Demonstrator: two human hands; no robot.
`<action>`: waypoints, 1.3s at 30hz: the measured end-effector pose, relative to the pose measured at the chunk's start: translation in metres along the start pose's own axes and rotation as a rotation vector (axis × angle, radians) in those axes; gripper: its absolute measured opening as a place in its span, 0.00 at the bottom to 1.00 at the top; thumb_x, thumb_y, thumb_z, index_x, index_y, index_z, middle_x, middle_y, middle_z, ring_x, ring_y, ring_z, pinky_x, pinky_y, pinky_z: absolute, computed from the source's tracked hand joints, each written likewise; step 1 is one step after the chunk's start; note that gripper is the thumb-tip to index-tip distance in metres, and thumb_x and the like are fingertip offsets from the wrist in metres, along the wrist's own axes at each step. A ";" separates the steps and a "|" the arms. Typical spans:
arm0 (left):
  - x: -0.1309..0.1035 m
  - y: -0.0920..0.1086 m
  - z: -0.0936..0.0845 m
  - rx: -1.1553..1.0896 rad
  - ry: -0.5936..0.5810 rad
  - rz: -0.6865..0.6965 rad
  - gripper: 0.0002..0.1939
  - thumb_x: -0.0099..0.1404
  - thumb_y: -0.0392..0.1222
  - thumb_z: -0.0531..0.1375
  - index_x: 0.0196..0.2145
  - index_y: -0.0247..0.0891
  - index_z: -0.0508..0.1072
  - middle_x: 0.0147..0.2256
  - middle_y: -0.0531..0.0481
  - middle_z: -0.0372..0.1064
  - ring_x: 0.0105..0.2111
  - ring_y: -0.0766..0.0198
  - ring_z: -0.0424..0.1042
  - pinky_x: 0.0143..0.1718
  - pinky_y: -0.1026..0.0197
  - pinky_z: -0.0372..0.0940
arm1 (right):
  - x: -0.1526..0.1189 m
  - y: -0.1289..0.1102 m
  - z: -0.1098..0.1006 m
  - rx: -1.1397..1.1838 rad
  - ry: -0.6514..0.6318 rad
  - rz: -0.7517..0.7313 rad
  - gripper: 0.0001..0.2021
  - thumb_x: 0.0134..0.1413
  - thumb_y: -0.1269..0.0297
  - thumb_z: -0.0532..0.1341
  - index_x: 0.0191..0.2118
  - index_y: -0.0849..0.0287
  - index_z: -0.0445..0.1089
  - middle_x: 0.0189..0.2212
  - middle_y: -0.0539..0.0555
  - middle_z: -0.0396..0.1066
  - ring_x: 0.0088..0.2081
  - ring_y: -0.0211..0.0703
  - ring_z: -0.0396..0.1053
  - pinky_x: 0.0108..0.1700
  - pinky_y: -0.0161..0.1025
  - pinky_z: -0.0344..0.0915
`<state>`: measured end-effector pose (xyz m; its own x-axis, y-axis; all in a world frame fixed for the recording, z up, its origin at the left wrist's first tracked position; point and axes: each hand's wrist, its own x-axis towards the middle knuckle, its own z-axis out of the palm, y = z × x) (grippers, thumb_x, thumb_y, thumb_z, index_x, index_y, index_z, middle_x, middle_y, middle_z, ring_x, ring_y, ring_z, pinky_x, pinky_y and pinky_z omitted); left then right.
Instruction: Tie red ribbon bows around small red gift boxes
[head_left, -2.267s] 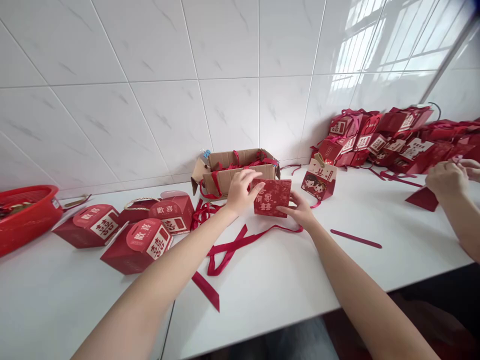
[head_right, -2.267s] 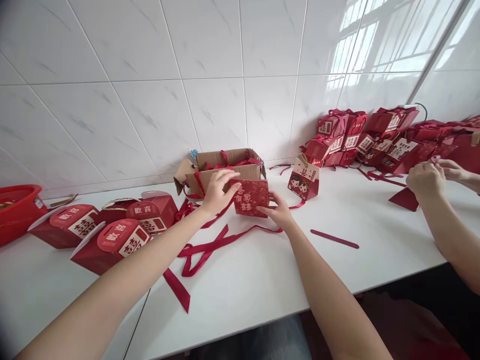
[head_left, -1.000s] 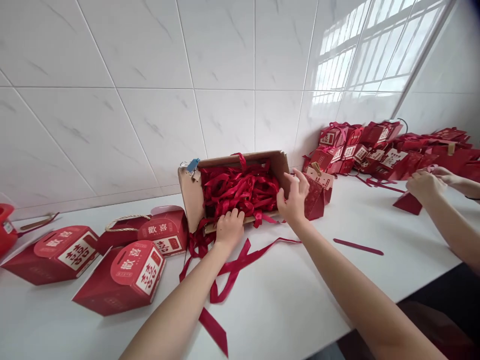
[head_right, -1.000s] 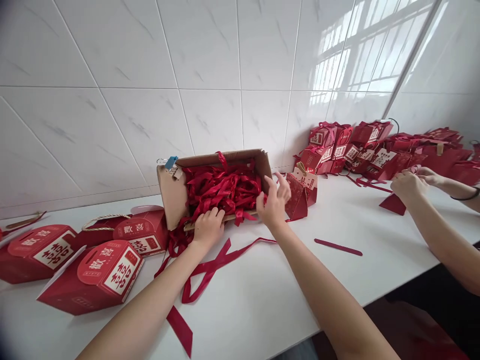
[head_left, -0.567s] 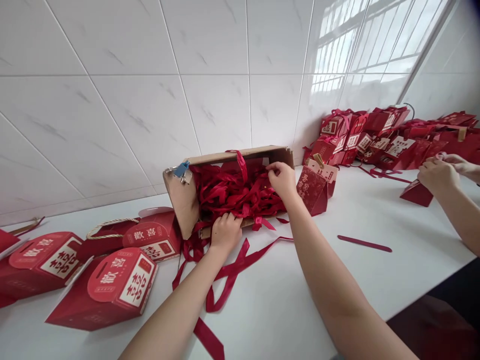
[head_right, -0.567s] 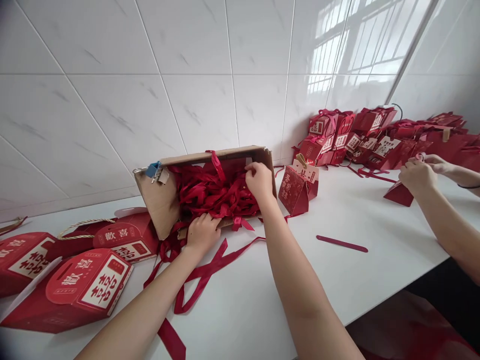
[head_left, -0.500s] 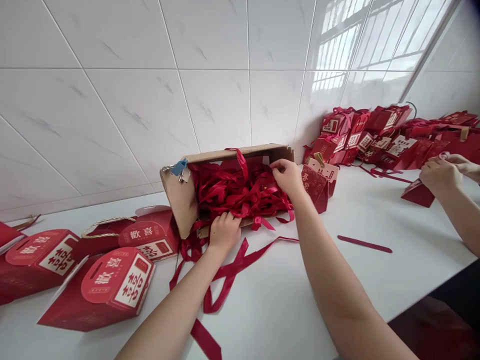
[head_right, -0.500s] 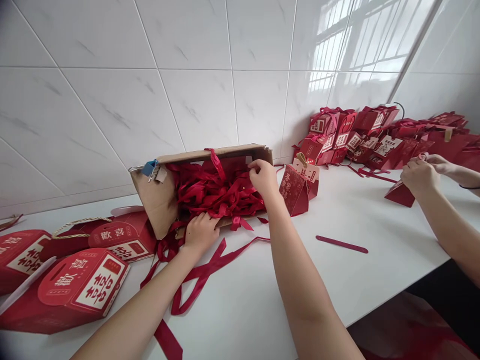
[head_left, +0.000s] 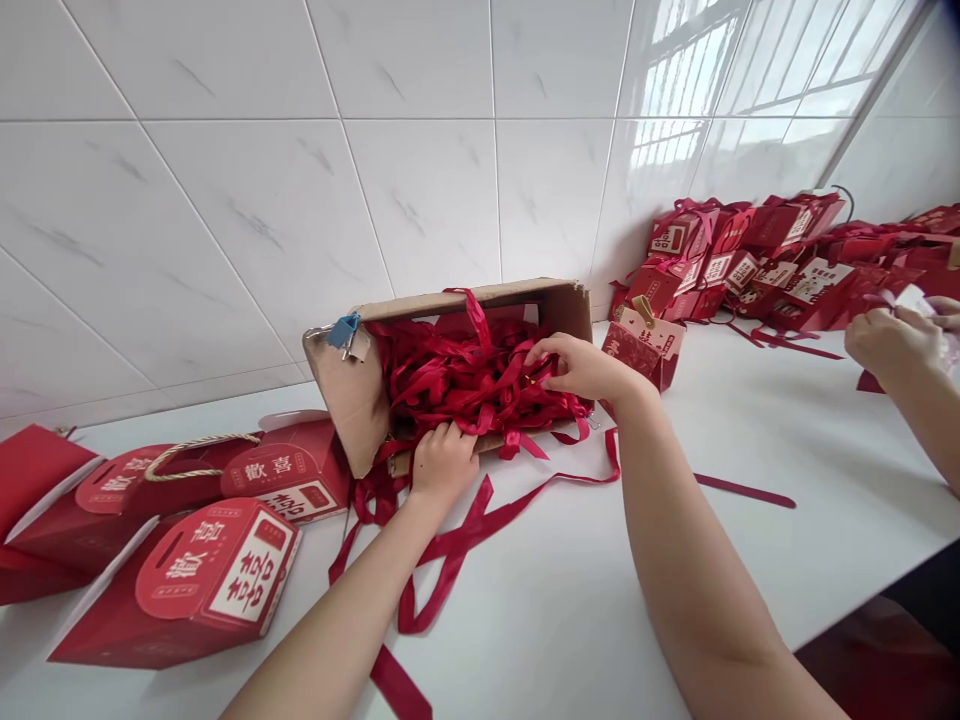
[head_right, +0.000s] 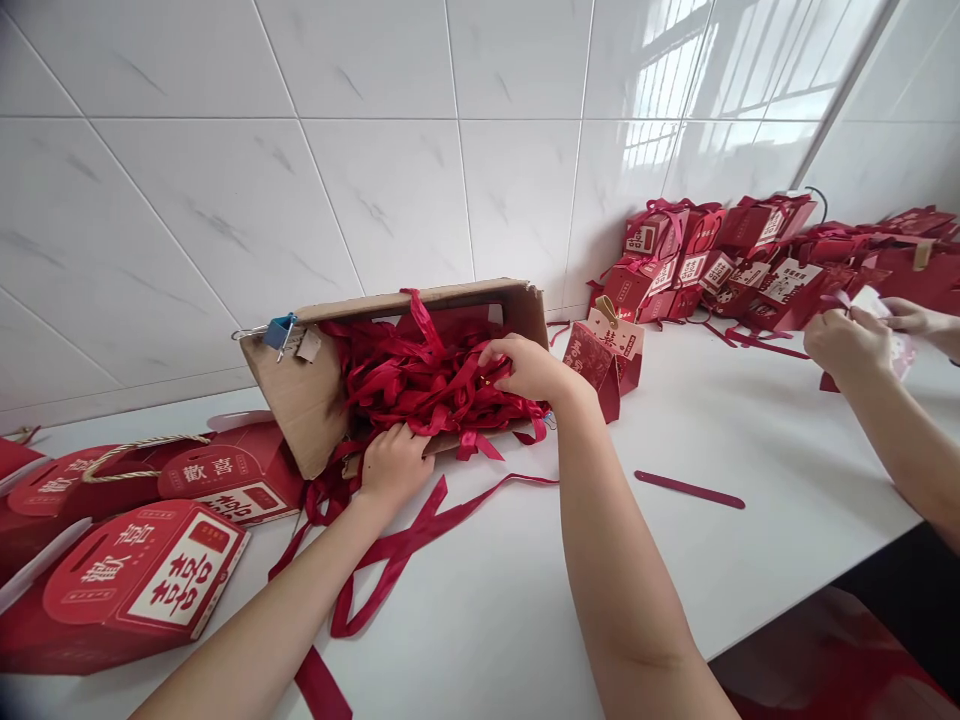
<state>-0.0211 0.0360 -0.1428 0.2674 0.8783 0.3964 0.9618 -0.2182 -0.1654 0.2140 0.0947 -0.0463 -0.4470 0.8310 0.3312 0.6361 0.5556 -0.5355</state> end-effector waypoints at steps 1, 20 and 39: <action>0.000 0.000 0.000 -0.001 -0.001 -0.001 0.15 0.56 0.32 0.54 0.38 0.37 0.77 0.35 0.40 0.73 0.38 0.50 0.71 0.38 0.54 0.64 | 0.001 0.000 0.001 0.001 -0.001 -0.014 0.16 0.41 0.74 0.61 0.40 0.55 0.71 0.42 0.52 0.69 0.36 0.40 0.68 0.38 0.37 0.67; 0.000 0.000 0.000 0.002 -0.006 -0.014 0.15 0.56 0.33 0.54 0.38 0.39 0.77 0.35 0.40 0.73 0.39 0.51 0.71 0.39 0.54 0.64 | 0.015 0.045 0.031 0.101 0.262 0.116 0.07 0.42 0.59 0.66 0.26 0.53 0.68 0.29 0.52 0.74 0.30 0.44 0.74 0.36 0.46 0.72; 0.001 -0.002 0.000 0.006 0.049 0.002 0.16 0.55 0.32 0.54 0.39 0.38 0.78 0.33 0.40 0.73 0.36 0.51 0.71 0.40 0.53 0.62 | -0.016 -0.017 -0.025 0.224 0.260 -0.023 0.11 0.47 0.65 0.64 0.40 0.56 0.73 0.26 0.47 0.68 0.27 0.35 0.65 0.30 0.35 0.64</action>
<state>-0.0225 0.0371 -0.1422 0.2716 0.8562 0.4395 0.9611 -0.2170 -0.1712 0.2264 0.0724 -0.0228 -0.2664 0.8138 0.5165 0.4609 0.5782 -0.6732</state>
